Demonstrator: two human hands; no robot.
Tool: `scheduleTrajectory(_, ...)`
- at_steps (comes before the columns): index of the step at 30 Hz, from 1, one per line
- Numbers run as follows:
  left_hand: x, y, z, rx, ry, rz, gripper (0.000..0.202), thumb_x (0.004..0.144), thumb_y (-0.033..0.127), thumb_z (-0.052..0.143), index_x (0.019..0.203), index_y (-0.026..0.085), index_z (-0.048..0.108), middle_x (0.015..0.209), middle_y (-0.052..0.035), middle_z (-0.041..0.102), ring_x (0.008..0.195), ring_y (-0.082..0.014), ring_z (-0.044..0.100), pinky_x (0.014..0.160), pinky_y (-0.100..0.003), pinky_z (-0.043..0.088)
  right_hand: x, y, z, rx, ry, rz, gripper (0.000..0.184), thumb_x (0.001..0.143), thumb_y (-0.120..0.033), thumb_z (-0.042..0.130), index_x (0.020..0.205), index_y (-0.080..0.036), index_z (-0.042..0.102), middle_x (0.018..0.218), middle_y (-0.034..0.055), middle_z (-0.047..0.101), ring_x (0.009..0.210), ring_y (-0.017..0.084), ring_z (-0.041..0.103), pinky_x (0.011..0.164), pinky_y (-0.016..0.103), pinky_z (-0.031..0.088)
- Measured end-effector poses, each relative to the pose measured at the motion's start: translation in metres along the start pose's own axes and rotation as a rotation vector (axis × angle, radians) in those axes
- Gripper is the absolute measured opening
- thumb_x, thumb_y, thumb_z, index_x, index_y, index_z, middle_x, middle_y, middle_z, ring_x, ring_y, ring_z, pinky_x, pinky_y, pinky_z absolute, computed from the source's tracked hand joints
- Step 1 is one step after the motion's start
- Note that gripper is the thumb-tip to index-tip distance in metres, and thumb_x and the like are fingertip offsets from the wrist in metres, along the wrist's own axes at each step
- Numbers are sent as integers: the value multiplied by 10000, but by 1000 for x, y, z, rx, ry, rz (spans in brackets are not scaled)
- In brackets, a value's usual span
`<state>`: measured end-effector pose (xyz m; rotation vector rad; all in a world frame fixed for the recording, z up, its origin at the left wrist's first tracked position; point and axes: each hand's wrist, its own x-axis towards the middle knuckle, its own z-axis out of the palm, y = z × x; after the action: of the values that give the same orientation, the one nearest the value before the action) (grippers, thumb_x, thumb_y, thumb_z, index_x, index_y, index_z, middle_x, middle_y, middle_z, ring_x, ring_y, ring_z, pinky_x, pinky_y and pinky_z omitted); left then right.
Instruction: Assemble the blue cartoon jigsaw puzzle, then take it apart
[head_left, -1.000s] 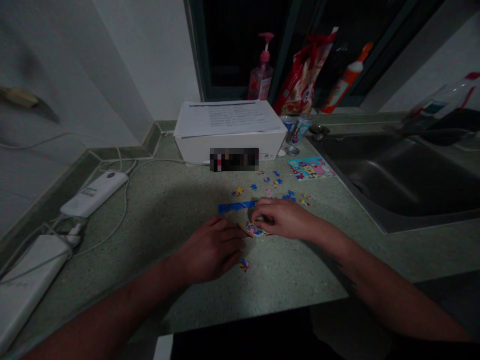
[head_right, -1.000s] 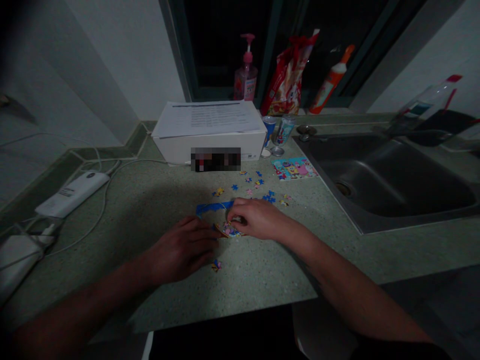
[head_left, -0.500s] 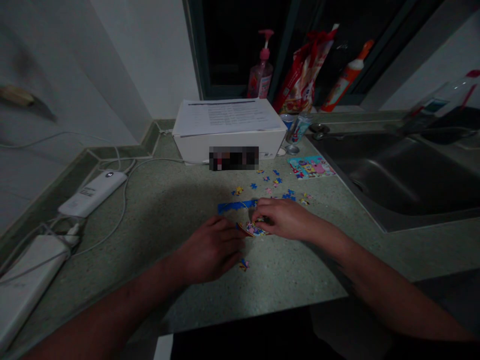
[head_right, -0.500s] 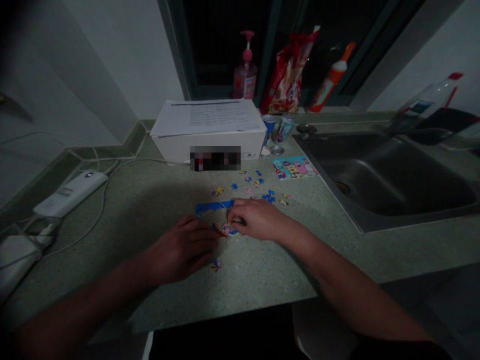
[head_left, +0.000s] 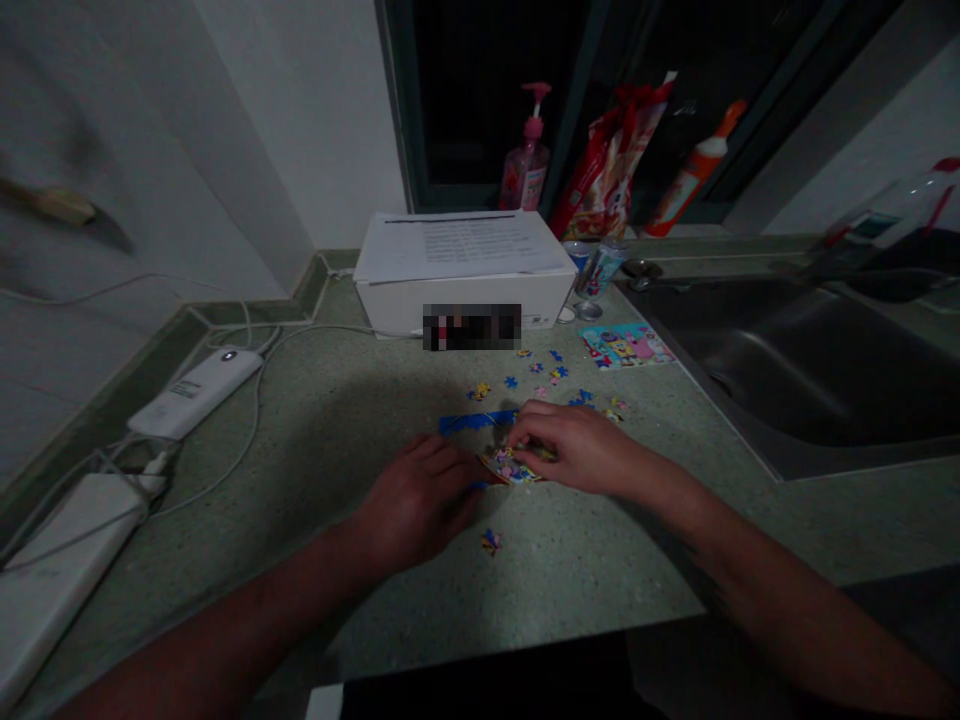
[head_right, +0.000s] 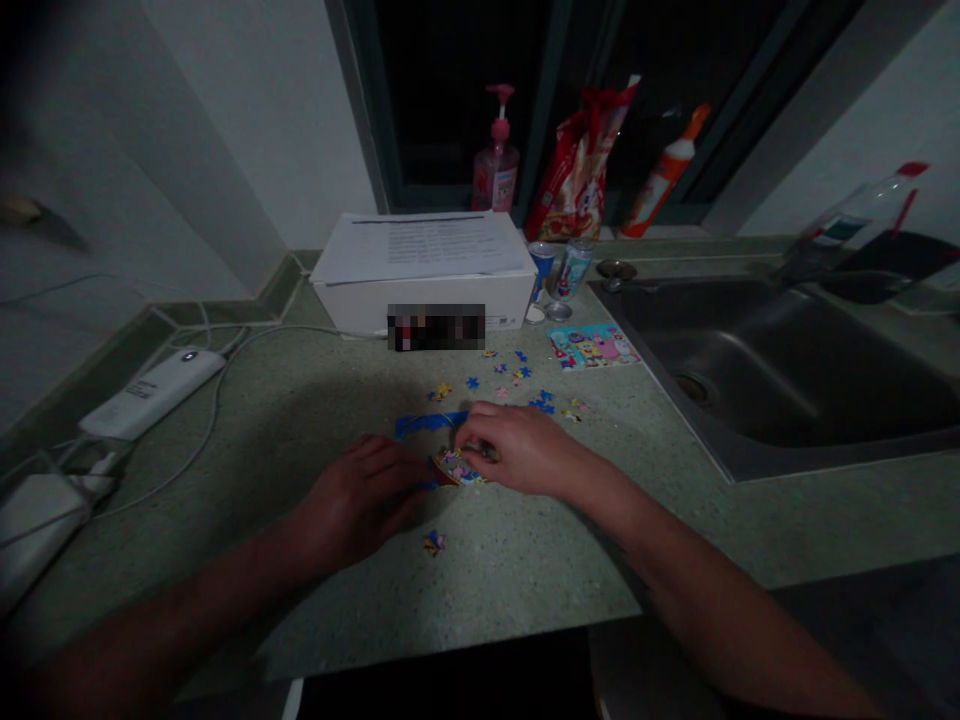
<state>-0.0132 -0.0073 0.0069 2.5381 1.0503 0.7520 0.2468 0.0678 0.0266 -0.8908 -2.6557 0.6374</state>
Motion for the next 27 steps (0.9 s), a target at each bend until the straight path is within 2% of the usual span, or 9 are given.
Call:
scheduleTrajectory(2,0,0,2,-96,106,-136,163,964,206,617,1104,208,702,994,-69,756,908,-234,690,818,-401,538,1,-5,0,32,11,-30,81,964,-215,634,991,-238,706,965,15,689,811,151,653,731,293,485)
scheduleTrajectory(4,0,0,4,-247,165,-285,129,957,240,634,1058,201,704,964,-67,755,860,-214,699,771,-368,558,1,-10,1,52,20,-56,82,971,-228,627,1000,-237,703,974,17,691,819,150,659,749,297,494)
scheduleTrajectory(7,1,2,9,-464,152,-453,135,941,288,657,1032,203,712,935,-59,774,798,-192,709,725,-339,572,1,-16,5,69,42,-99,84,972,-232,620,1009,-239,694,979,20,700,859,159,676,761,300,499)
scheduleTrajectory(9,2,2,12,-568,114,-512,139,927,306,669,1008,204,717,922,-58,782,793,-189,716,729,-337,579,1,-20,7,79,50,-128,89,969,-225,618,1018,-239,691,980,20,704,859,159,679,750,297,498)
scheduleTrajectory(12,2,2,16,-656,87,-543,125,899,305,678,968,206,710,886,-47,777,782,-181,715,723,-323,582,2,-22,11,102,58,-149,97,978,-230,618,1038,-242,694,994,22,704,871,161,680,756,300,503)
scheduleTrajectory(15,2,2,17,-678,99,-554,137,892,309,672,978,206,698,892,-49,774,787,-181,716,714,-317,579,3,-21,15,163,105,-107,86,993,-267,637,1047,-236,696,988,26,699,861,158,670,753,298,506)
scheduleTrajectory(19,3,4,16,-595,138,-519,139,886,276,662,996,205,708,891,-50,771,772,-178,707,710,-313,573,5,-21,21,283,108,-63,70,958,-280,690,997,-222,698,928,7,691,701,119,618,674,274,481)
scheduleTrajectory(22,3,7,15,-522,159,-482,137,886,263,652,994,211,717,860,-40,763,736,-174,691,678,-303,557,6,-22,23,328,119,-56,56,951,-264,687,962,-210,697,899,4,688,674,110,609,655,264,470)
scheduleTrajectory(27,1,5,11,-422,241,-463,77,908,252,648,948,219,705,853,-32,736,754,-176,665,707,-322,552,5,-18,12,349,95,-20,60,954,-256,673,927,-205,694,850,-8,667,638,102,595,610,246,447)
